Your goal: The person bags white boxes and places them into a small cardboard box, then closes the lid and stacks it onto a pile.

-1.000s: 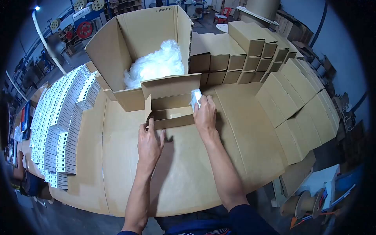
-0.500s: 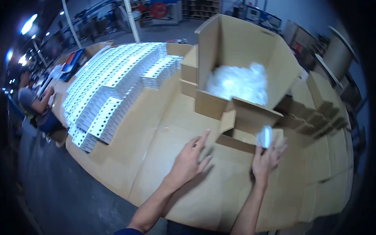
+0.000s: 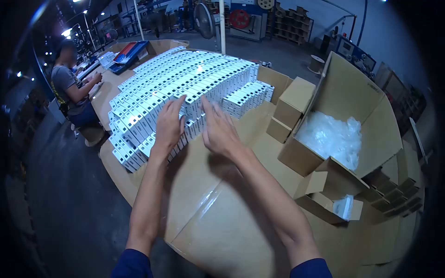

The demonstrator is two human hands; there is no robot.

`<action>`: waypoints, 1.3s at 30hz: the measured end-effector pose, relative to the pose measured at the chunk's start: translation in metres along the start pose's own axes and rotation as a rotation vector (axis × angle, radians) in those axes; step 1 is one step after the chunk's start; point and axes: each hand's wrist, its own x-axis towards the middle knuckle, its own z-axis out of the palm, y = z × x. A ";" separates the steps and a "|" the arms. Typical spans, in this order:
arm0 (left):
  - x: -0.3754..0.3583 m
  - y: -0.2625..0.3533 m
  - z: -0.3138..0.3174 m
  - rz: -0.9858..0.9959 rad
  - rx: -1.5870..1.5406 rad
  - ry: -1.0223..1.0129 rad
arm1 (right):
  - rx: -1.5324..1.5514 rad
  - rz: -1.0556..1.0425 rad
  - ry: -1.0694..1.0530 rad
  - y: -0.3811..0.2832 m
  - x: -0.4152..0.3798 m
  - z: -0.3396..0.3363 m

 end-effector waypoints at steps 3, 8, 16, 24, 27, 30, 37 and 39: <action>0.004 -0.013 0.006 0.025 0.023 -0.011 | -0.106 0.056 -0.042 0.008 0.038 0.021; 0.002 -0.020 0.005 0.053 0.057 0.040 | -0.210 0.111 -0.116 0.002 0.048 0.021; -0.013 -0.014 -0.016 0.034 0.035 0.078 | -0.060 0.048 -0.005 -0.005 0.038 0.008; -0.041 0.106 -0.051 0.206 -0.359 0.159 | 1.240 0.645 -0.070 -0.064 -0.065 -0.084; -0.037 0.162 -0.054 0.318 -0.510 0.083 | 1.164 0.495 0.250 -0.060 -0.107 -0.110; -0.018 0.206 -0.055 0.279 -0.778 -0.072 | 1.085 0.528 0.294 -0.044 -0.154 -0.166; 0.090 0.295 0.058 0.451 -0.757 -0.328 | 0.157 0.661 0.426 0.014 -0.214 -0.294; 0.129 0.318 0.124 0.532 -0.638 -0.326 | -0.207 0.743 0.379 0.027 -0.207 -0.324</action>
